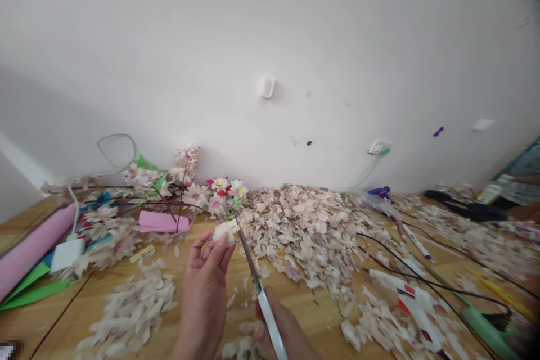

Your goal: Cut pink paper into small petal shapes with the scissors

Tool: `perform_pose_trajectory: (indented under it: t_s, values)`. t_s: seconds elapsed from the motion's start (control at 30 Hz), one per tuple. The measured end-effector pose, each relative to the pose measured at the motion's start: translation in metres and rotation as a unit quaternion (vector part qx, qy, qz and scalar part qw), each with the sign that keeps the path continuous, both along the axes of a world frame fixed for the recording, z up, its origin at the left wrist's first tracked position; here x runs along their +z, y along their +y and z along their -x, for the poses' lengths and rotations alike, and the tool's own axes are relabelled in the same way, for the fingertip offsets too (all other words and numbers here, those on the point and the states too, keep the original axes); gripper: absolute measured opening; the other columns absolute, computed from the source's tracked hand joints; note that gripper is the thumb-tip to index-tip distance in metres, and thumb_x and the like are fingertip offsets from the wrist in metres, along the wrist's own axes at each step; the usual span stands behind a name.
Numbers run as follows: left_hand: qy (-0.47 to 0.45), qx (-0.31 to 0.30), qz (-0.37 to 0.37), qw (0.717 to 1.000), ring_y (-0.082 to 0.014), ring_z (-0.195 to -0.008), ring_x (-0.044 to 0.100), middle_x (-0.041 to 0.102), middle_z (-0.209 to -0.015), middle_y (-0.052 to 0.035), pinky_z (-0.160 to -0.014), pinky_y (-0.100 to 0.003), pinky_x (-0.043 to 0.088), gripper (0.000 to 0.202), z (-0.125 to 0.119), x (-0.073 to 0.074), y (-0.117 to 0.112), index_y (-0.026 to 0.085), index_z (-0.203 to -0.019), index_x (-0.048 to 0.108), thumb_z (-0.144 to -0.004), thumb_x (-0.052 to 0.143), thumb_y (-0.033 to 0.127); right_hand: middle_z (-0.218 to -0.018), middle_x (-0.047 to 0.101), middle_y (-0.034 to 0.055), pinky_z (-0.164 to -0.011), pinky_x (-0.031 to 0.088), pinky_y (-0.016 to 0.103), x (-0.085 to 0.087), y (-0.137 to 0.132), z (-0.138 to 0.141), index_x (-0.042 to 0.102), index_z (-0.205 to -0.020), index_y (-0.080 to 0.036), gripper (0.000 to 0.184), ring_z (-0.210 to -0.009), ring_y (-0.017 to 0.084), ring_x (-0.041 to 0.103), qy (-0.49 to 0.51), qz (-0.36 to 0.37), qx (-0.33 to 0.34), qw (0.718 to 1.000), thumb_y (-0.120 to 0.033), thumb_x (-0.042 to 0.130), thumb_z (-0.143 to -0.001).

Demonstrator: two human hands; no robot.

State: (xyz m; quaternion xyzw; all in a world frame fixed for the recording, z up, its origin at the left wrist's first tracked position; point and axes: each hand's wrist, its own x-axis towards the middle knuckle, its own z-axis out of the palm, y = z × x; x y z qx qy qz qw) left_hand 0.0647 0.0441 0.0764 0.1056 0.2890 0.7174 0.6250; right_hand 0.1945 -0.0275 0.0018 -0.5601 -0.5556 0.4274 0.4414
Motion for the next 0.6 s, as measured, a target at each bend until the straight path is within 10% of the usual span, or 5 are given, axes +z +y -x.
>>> perform_pose_trajectory:
  t_s: [0.6]
  values:
    - [-0.003, 0.014, 0.018, 1.000, -0.0092, -0.072, 0.068, 0.069, -0.076, 0.0011, -0.072, -0.020, 0.055, 0.021, -0.002, 0.005, -0.002, 0.019, -0.080, 0.058, -0.071, 0.065, 0.001, -0.057, 0.041, -0.0061, -0.050, 0.030, 0.024, 0.009, 0.003, 0.014, 0.047, -0.068, -0.023, 0.010, -0.052, 0.012, 0.036, -0.036, -0.010, -0.014, 0.999, -0.029, 0.055, -0.066]
